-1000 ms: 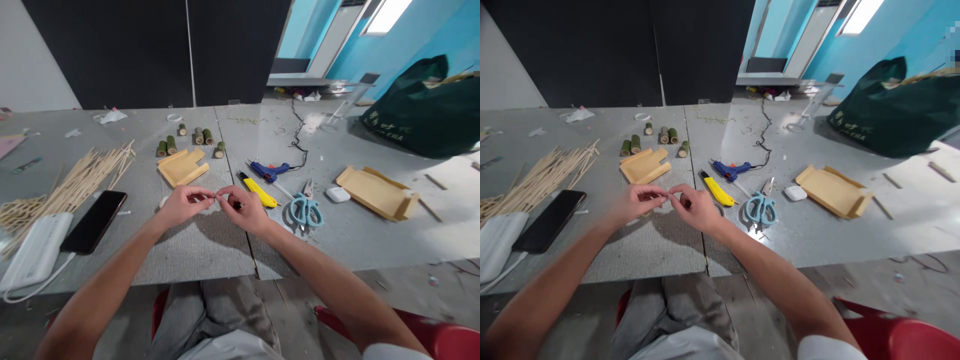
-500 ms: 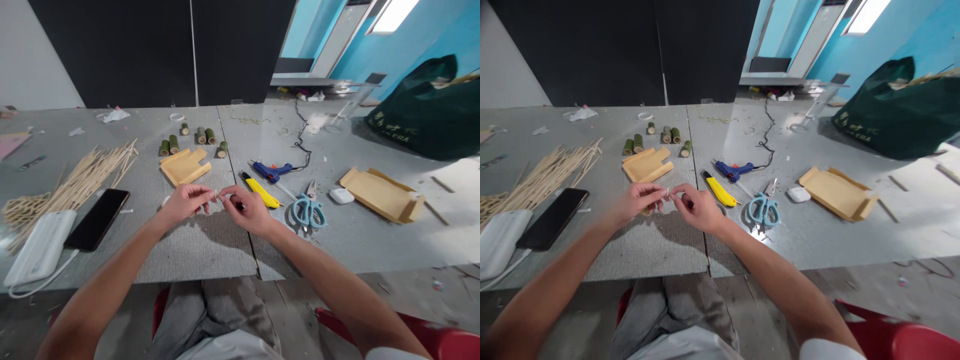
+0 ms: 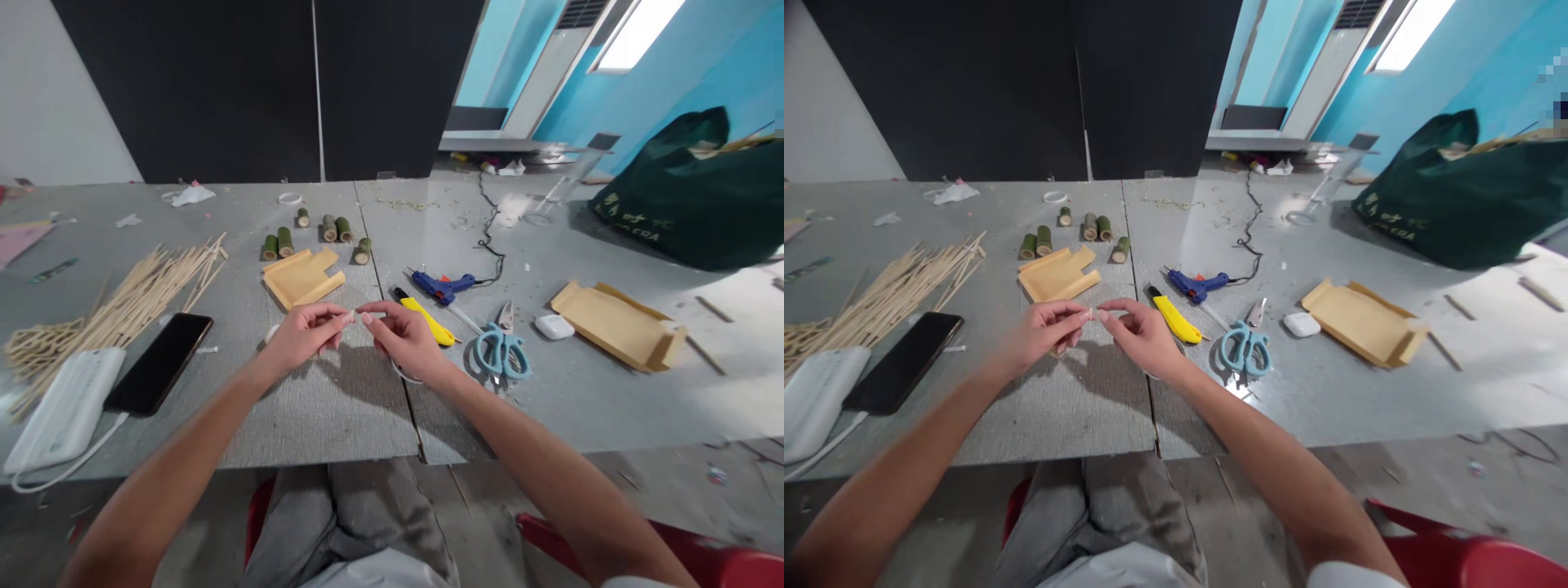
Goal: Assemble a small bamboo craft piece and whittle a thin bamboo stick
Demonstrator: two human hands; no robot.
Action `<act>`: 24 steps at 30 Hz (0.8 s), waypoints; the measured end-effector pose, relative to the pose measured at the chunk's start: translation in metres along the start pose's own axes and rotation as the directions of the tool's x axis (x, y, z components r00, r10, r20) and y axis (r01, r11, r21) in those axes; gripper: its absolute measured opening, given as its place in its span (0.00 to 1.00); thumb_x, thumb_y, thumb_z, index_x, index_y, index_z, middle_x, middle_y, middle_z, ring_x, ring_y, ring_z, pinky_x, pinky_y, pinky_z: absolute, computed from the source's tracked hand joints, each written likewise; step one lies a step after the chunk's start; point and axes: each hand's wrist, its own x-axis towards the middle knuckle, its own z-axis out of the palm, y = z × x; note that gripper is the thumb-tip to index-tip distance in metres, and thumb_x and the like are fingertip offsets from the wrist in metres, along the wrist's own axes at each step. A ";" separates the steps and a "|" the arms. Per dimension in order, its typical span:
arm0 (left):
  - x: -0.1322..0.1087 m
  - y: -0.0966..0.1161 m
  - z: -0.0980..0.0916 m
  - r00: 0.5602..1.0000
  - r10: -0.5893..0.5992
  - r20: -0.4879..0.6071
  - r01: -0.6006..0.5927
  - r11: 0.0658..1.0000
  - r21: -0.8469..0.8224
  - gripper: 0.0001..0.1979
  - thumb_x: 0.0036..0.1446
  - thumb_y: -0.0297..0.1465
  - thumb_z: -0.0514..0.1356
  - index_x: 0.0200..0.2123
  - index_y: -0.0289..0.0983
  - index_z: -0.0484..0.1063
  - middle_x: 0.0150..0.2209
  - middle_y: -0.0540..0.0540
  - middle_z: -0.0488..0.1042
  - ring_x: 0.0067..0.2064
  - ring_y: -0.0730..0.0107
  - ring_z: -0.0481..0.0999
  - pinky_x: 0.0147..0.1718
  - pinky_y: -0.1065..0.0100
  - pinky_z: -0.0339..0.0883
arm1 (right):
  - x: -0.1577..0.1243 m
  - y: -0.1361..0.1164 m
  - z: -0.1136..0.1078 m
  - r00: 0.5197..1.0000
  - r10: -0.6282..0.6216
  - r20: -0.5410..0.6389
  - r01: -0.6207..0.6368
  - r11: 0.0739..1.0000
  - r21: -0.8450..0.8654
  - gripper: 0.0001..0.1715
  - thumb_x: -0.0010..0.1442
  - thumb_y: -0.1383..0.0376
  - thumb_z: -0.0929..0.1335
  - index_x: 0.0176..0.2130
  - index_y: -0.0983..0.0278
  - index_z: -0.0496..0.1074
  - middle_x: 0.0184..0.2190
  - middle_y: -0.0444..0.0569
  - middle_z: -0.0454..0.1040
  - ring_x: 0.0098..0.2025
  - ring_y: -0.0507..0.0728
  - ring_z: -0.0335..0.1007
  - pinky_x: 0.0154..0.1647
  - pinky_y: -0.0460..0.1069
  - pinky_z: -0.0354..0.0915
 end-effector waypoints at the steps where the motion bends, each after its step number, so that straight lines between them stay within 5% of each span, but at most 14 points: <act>1: 0.000 -0.001 0.000 1.000 0.007 0.004 -0.007 1.000 0.010 0.16 0.58 0.43 0.65 0.41 0.36 0.80 0.21 0.54 0.67 0.20 0.78 0.60 0.20 0.72 0.55 | 0.001 0.000 0.000 0.999 0.036 0.030 -0.037 0.998 0.058 0.25 0.66 0.47 0.69 0.48 0.66 0.75 0.16 0.35 0.63 0.17 0.47 0.56 0.17 0.44 0.50; 12: -0.002 -0.002 0.000 0.998 0.010 0.063 -0.014 0.998 0.067 0.14 0.60 0.40 0.62 0.33 0.36 0.80 0.21 0.53 0.66 0.21 0.78 0.58 0.21 0.71 0.51 | 0.002 0.005 0.005 0.998 0.053 0.033 -0.059 0.980 0.189 0.22 0.61 0.49 0.74 0.42 0.65 0.77 0.14 0.33 0.61 0.15 0.45 0.51 0.16 0.43 0.46; 24: -0.003 -0.003 -0.003 0.994 0.014 0.104 -0.017 0.999 0.028 0.17 0.59 0.36 0.63 0.48 0.34 0.80 0.23 0.51 0.70 0.23 0.77 0.62 0.23 0.71 0.55 | 0.006 -0.003 0.001 0.975 0.221 0.009 -0.202 0.870 0.451 0.20 0.55 0.51 0.76 0.35 0.61 0.70 0.18 0.33 0.60 0.18 0.45 0.50 0.19 0.43 0.47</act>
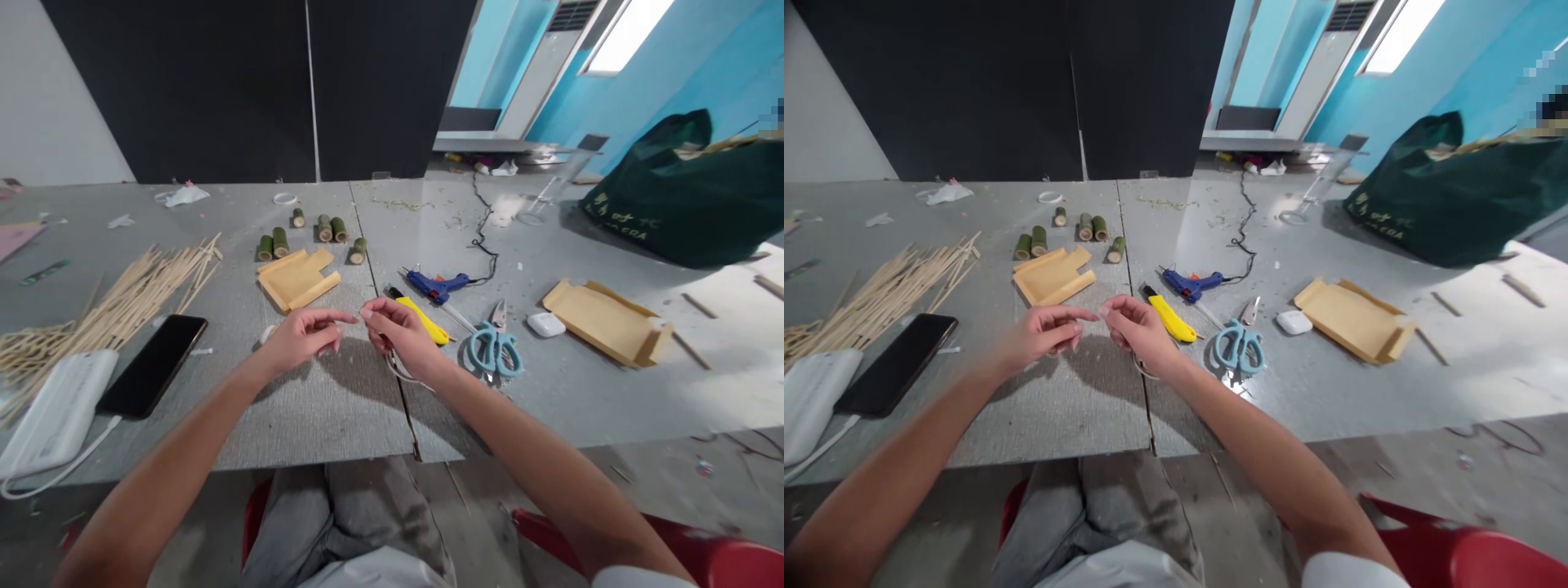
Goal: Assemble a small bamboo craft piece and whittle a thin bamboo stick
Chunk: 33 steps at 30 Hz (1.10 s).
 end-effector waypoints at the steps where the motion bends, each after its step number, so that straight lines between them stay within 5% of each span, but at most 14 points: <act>1: 0.000 -0.002 -0.001 1.000 0.015 0.007 -0.015 1.000 -0.025 0.18 0.60 0.36 0.62 0.50 0.34 0.79 0.24 0.51 0.71 0.23 0.77 0.62 0.23 0.71 0.55 | -0.001 -0.001 -0.001 1.000 0.027 0.001 -0.027 1.000 0.005 0.20 0.55 0.52 0.76 0.35 0.61 0.70 0.18 0.34 0.61 0.19 0.46 0.51 0.19 0.43 0.47; 5: 0.001 -0.007 -0.006 0.996 0.080 0.031 -0.078 0.994 -0.082 0.20 0.64 0.36 0.60 0.57 0.35 0.74 0.32 0.47 0.76 0.24 0.77 0.66 0.23 0.72 0.57 | -0.002 -0.004 -0.003 0.991 0.103 0.083 -0.101 0.995 -0.026 0.17 0.55 0.53 0.76 0.35 0.61 0.73 0.25 0.41 0.69 0.25 0.47 0.61 0.21 0.43 0.52; 11: -0.001 -0.003 -0.006 0.992 0.113 0.050 -0.109 0.991 -0.083 0.20 0.65 0.33 0.58 0.58 0.34 0.71 0.35 0.46 0.77 0.25 0.77 0.67 0.25 0.71 0.61 | -0.004 -0.001 -0.001 0.980 0.056 0.191 -0.038 0.995 -0.097 0.16 0.58 0.52 0.75 0.35 0.61 0.74 0.29 0.44 0.74 0.26 0.49 0.64 0.21 0.43 0.57; 21: -0.005 0.000 -0.001 0.993 0.112 0.032 -0.114 0.991 0.075 0.23 0.66 0.34 0.58 0.62 0.35 0.67 0.32 0.48 0.77 0.22 0.78 0.62 0.22 0.72 0.57 | -0.006 -0.002 -0.002 0.963 -0.180 0.198 0.240 0.910 -0.339 0.13 0.62 0.55 0.73 0.38 0.62 0.79 0.38 0.48 0.80 0.30 0.50 0.69 0.28 0.46 0.64; 27: -0.004 -0.005 0.003 0.993 0.122 -0.005 -0.118 0.972 0.203 0.21 0.66 0.32 0.57 0.61 0.37 0.69 0.33 0.48 0.79 0.24 0.76 0.64 0.25 0.72 0.61 | -0.006 -0.005 -0.005 0.934 -0.297 0.198 0.355 0.713 -0.604 0.10 0.64 0.59 0.71 0.35 0.61 0.81 0.33 0.47 0.81 0.30 0.50 0.70 0.29 0.46 0.64; 33: -0.002 -0.003 -0.004 0.993 0.113 -0.046 -0.112 0.994 0.016 0.21 0.65 0.34 0.59 0.60 0.35 0.69 0.37 0.44 0.82 0.25 0.75 0.67 0.25 0.70 0.63 | -0.001 -0.003 -0.011 0.925 -0.365 0.107 0.345 0.688 -0.638 0.10 0.65 0.58 0.71 0.37 0.62 0.80 0.33 0.48 0.81 0.29 0.51 0.70 0.29 0.47 0.63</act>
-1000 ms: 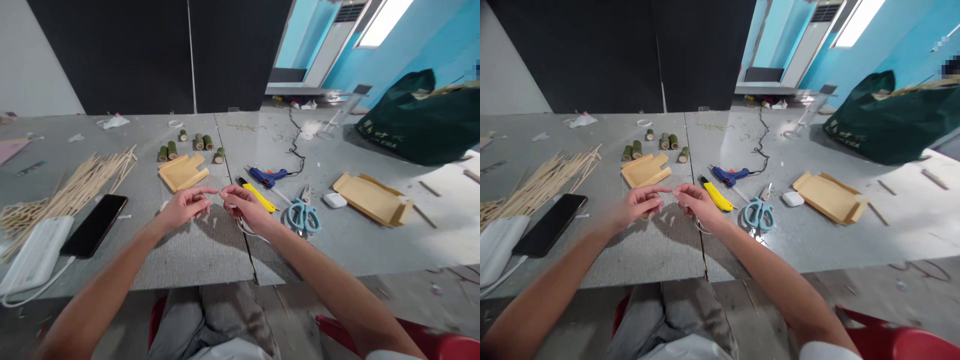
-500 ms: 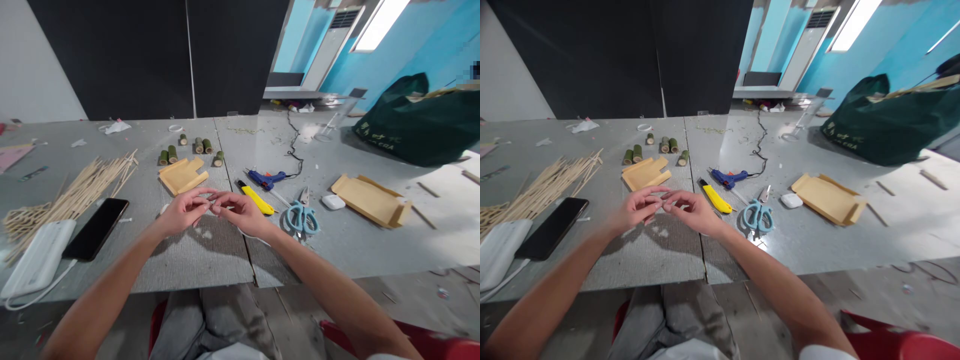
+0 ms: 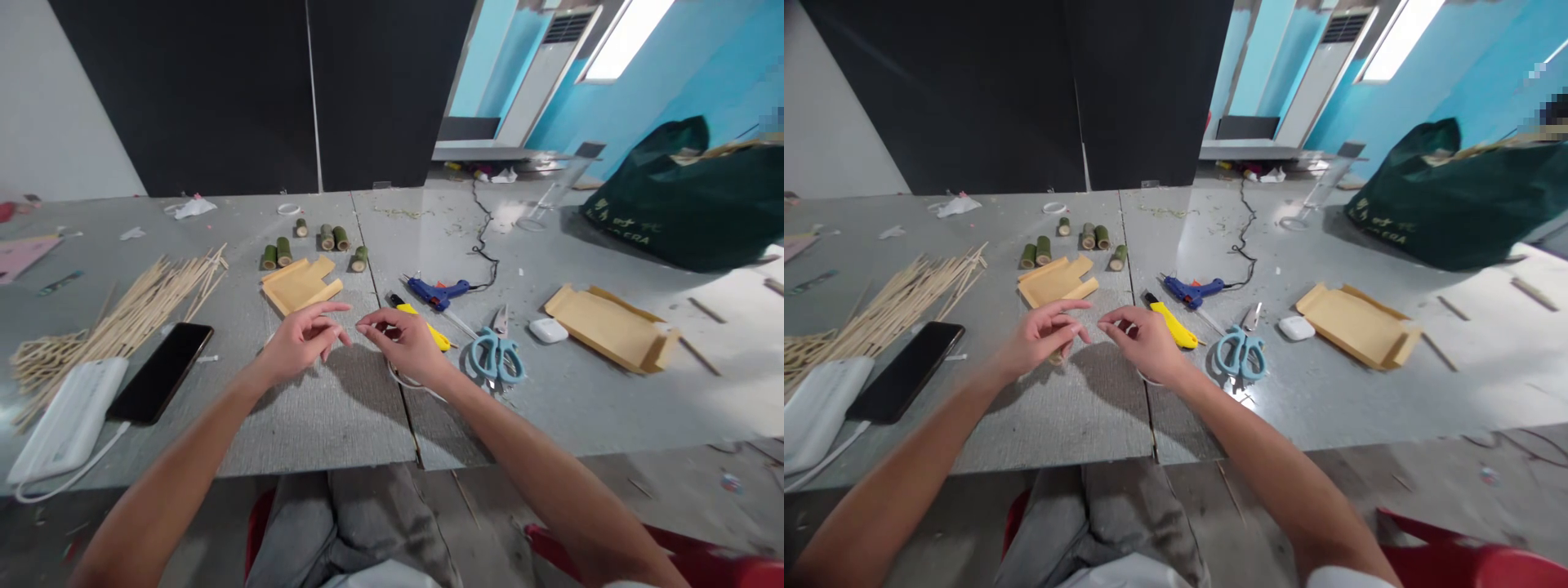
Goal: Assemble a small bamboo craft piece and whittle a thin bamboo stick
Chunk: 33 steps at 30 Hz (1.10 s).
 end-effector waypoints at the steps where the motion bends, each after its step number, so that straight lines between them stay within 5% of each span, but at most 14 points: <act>1: 0.000 0.000 -0.002 1.000 0.006 -0.003 -0.006 1.000 -0.030 0.21 0.64 0.35 0.60 0.59 0.35 0.70 0.36 0.44 0.82 0.26 0.74 0.69 0.26 0.70 0.64 | 0.000 0.002 0.001 1.000 0.009 -0.005 -0.009 1.000 0.000 0.11 0.65 0.58 0.71 0.37 0.62 0.80 0.33 0.48 0.81 0.29 0.51 0.69 0.29 0.47 0.63; 13: 0.003 -0.002 0.002 0.996 0.041 -0.076 -0.041 0.999 0.008 0.24 0.62 0.31 0.60 0.62 0.37 0.69 0.52 0.38 0.81 0.38 0.69 0.75 0.42 0.65 0.69 | -0.008 -0.002 0.016 0.992 -0.016 0.123 0.016 1.000 0.007 0.12 0.68 0.59 0.66 0.39 0.63 0.74 0.32 0.48 0.77 0.28 0.51 0.65 0.30 0.46 0.63; 16: 0.004 -0.003 0.003 0.993 0.030 -0.117 -0.027 0.999 0.030 0.23 0.62 0.34 0.61 0.60 0.37 0.70 0.51 0.38 0.82 0.38 0.68 0.76 0.39 0.64 0.68 | -0.008 -0.004 0.015 0.990 -0.013 0.142 0.010 1.000 0.016 0.11 0.69 0.59 0.65 0.40 0.63 0.73 0.31 0.47 0.75 0.28 0.51 0.64 0.30 0.46 0.63; 22: 0.005 -0.004 0.006 0.988 0.016 -0.153 -0.020 1.000 -0.024 0.19 0.63 0.39 0.62 0.54 0.36 0.73 0.48 0.38 0.84 0.51 0.60 0.80 0.54 0.59 0.68 | -0.009 -0.003 0.015 0.971 -0.028 0.236 0.032 0.999 -0.016 0.08 0.68 0.60 0.65 0.39 0.62 0.71 0.31 0.46 0.73 0.28 0.51 0.64 0.30 0.47 0.61; 26: 0.005 -0.004 0.008 0.991 0.010 -0.137 -0.008 1.000 0.011 0.19 0.63 0.38 0.63 0.55 0.37 0.74 0.50 0.37 0.83 0.53 0.59 0.81 0.54 0.58 0.69 | -0.011 -0.005 0.015 0.956 -0.093 0.278 0.099 0.995 -0.009 0.07 0.68 0.60 0.65 0.39 0.61 0.69 0.34 0.47 0.73 0.26 0.50 0.61 0.30 0.48 0.61; 30: 0.005 -0.003 0.009 0.987 -0.008 -0.158 0.005 1.000 -0.018 0.20 0.62 0.37 0.63 0.55 0.34 0.73 0.46 0.36 0.84 0.47 0.58 0.82 0.49 0.59 0.72 | -0.010 -0.010 0.010 0.979 -0.077 0.188 0.067 0.996 0.059 0.10 0.71 0.58 0.63 0.40 0.60 0.65 0.35 0.47 0.71 0.29 0.52 0.62 0.31 0.48 0.60; 33: 0.007 -0.004 0.008 0.985 -0.002 -0.175 -0.016 0.995 -0.101 0.20 0.61 0.37 0.64 0.53 0.33 0.73 0.43 0.37 0.85 0.44 0.60 0.82 0.48 0.59 0.73 | -0.006 -0.008 0.007 0.995 0.063 0.081 -0.078 0.979 0.188 0.11 0.71 0.55 0.62 0.42 0.59 0.63 0.30 0.42 0.66 0.28 0.51 0.59 0.28 0.47 0.58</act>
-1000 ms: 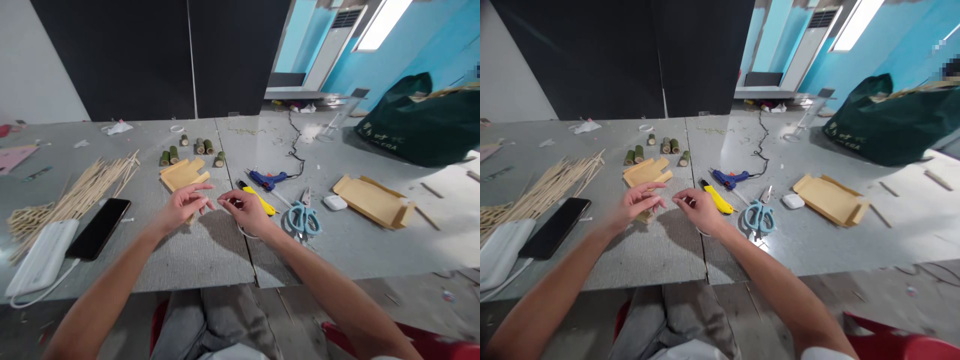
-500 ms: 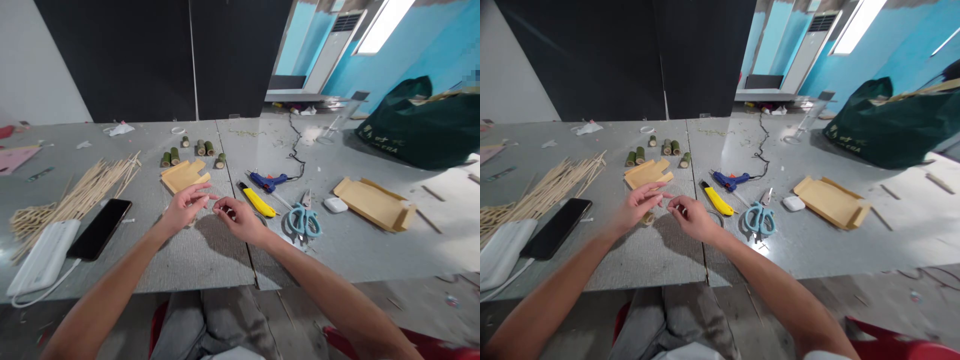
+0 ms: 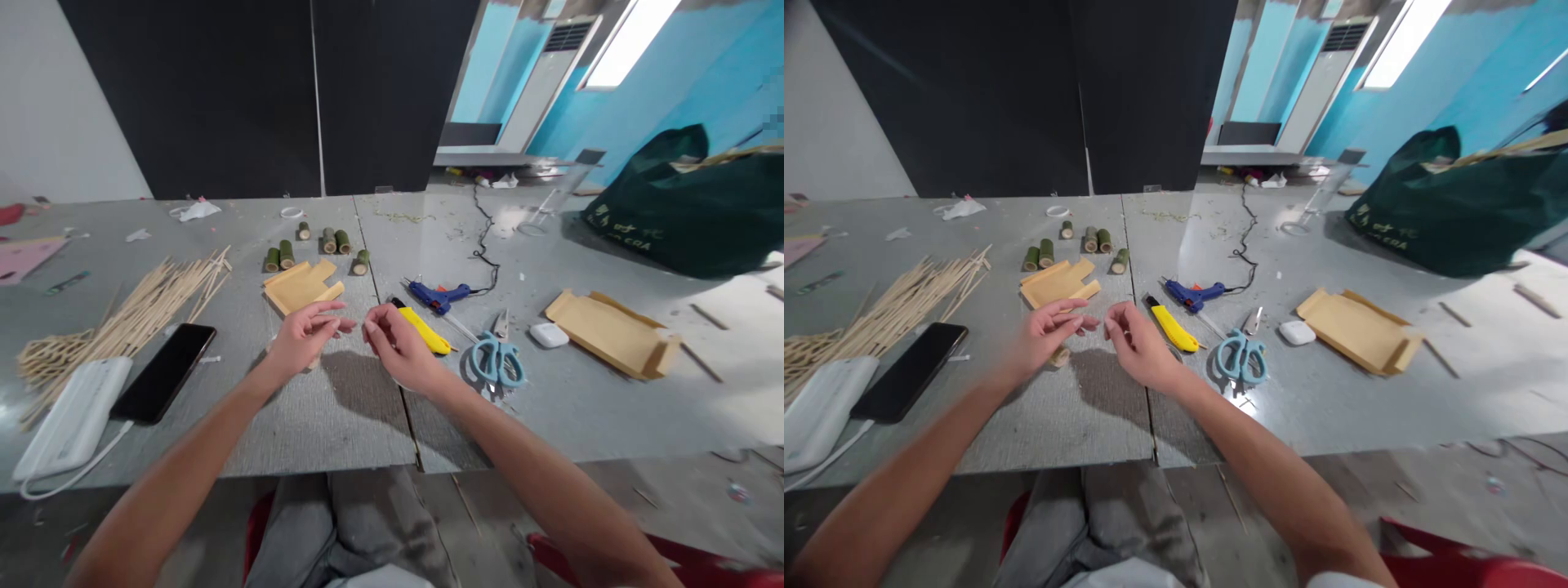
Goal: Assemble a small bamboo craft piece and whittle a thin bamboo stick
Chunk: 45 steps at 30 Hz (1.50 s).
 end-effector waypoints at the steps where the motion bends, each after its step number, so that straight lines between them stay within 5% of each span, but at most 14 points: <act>1: 0.001 -0.001 -0.001 1.000 0.001 0.002 -0.001 1.000 -0.030 0.20 0.61 0.37 0.64 0.53 0.33 0.73 0.42 0.38 0.85 0.44 0.61 0.82 0.48 0.59 0.73 | 0.002 0.001 -0.001 0.997 0.069 -0.024 -0.067 0.995 0.077 0.11 0.69 0.54 0.63 0.42 0.59 0.63 0.29 0.40 0.64 0.26 0.51 0.57 0.26 0.46 0.56; 5: 0.002 -0.004 -0.006 0.999 -0.018 0.031 0.023 0.989 -0.147 0.18 0.61 0.36 0.65 0.52 0.34 0.75 0.40 0.40 0.84 0.38 0.65 0.80 0.45 0.61 0.72 | 0.008 0.005 -0.001 0.939 0.343 0.013 -0.326 0.880 0.346 0.09 0.60 0.58 0.65 0.40 0.58 0.66 0.24 0.36 0.53 0.22 0.49 0.48 0.20 0.44 0.47; 8: 0.002 -0.004 -0.007 0.998 -0.047 0.052 0.056 0.980 -0.193 0.17 0.60 0.35 0.65 0.50 0.34 0.76 0.37 0.43 0.83 0.35 0.68 0.77 0.43 0.63 0.71 | 0.008 0.002 0.000 0.903 0.422 0.078 -0.411 0.797 0.443 0.09 0.54 0.61 0.66 0.37 0.61 0.69 0.23 0.36 0.49 0.21 0.48 0.42 0.19 0.44 0.42; 12: 0.001 -0.004 -0.007 0.996 -0.048 0.072 0.059 0.984 -0.171 0.16 0.60 0.35 0.64 0.50 0.35 0.76 0.37 0.43 0.82 0.34 0.69 0.75 0.41 0.64 0.70 | 0.009 0.001 0.001 0.866 0.454 0.211 -0.483 0.646 0.591 0.11 0.55 0.60 0.69 0.38 0.62 0.72 0.24 0.36 0.50 0.21 0.47 0.40 0.19 0.44 0.38; 17: 0.002 -0.007 -0.008 0.996 -0.048 0.073 0.059 0.987 -0.147 0.17 0.60 0.36 0.65 0.50 0.36 0.77 0.39 0.42 0.83 0.34 0.68 0.77 0.40 0.63 0.70 | 0.009 0.006 0.000 0.851 0.436 0.293 -0.503 0.513 0.696 0.15 0.53 0.63 0.73 0.42 0.63 0.72 0.28 0.40 0.63 0.24 0.47 0.49 0.20 0.44 0.42; 24: 0.001 -0.003 -0.007 0.996 -0.065 0.060 0.074 0.983 -0.170 0.16 0.59 0.35 0.66 0.49 0.34 0.77 0.37 0.43 0.83 0.33 0.70 0.76 0.38 0.65 0.70 | 0.011 0.005 -0.003 0.810 0.489 0.324 -0.551 0.446 0.706 0.16 0.49 0.68 0.70 0.41 0.64 0.72 0.30 0.42 0.66 0.25 0.48 0.57 0.20 0.45 0.46; 28: 0.000 -0.001 -0.007 0.995 -0.074 0.060 0.082 0.986 -0.145 0.17 0.59 0.36 0.65 0.50 0.34 0.76 0.38 0.42 0.83 0.33 0.68 0.77 0.39 0.64 0.70 | 0.013 0.007 -0.006 0.791 0.506 0.343 -0.567 0.396 0.722 0.07 0.52 0.63 0.69 0.32 0.63 0.68 0.27 0.42 0.64 0.25 0.50 0.56 0.19 0.46 0.46; 30: 0.000 -0.001 -0.007 0.996 -0.071 0.056 0.079 0.986 -0.144 0.17 0.59 0.36 0.65 0.50 0.34 0.77 0.38 0.42 0.83 0.33 0.69 0.76 0.38 0.64 0.70 | 0.013 0.007 -0.007 0.792 0.499 0.351 -0.567 0.390 0.726 0.10 0.53 0.61 0.69 0.28 0.62 0.62 0.26 0.41 0.61 0.24 0.49 0.53 0.19 0.45 0.46; 35: 0.000 -0.002 -0.006 0.995 -0.079 0.067 0.088 0.985 -0.147 0.17 0.59 0.36 0.65 0.49 0.35 0.77 0.37 0.42 0.83 0.33 0.69 0.77 0.38 0.64 0.70 | 0.013 0.007 -0.007 0.809 0.459 0.366 -0.572 0.474 0.670 0.20 0.56 0.57 0.68 0.25 0.59 0.53 0.24 0.39 0.53 0.22 0.49 0.46 0.19 0.45 0.43; 39: 0.000 -0.003 -0.006 0.993 -0.077 0.086 0.088 0.986 -0.142 0.16 0.60 0.36 0.65 0.49 0.35 0.77 0.38 0.42 0.83 0.33 0.68 0.77 0.38 0.64 0.70 | 0.012 0.008 -0.004 0.831 0.441 0.338 -0.555 0.623 0.552 0.18 0.60 0.53 0.65 0.26 0.59 0.58 0.22 0.37 0.47 0.21 0.49 0.40 0.19 0.46 0.42; 42: 0.001 -0.003 -0.008 0.995 -0.062 0.073 0.072 0.987 -0.145 0.16 0.60 0.35 0.64 0.49 0.35 0.77 0.38 0.42 0.83 0.33 0.69 0.77 0.37 0.64 0.69 | 0.009 0.009 0.001 0.854 0.429 0.296 -0.521 0.704 0.483 0.14 0.62 0.55 0.66 0.30 0.61 0.69 0.22 0.37 0.52 0.21 0.49 0.45 0.20 0.46 0.46; 45: 0.001 -0.001 -0.008 0.998 -0.053 0.047 0.059 0.987 -0.150 0.16 0.59 0.34 0.64 0.49 0.35 0.77 0.37 0.43 0.82 0.32 0.70 0.76 0.37 0.65 0.69 | 0.003 0.012 0.005 0.954 0.231 0.192 -0.259 0.955 0.141 0.14 0.66 0.58 0.65 0.39 0.63 0.77 0.26 0.42 0.66 0.24 0.50 0.57 0.26 0.47 0.55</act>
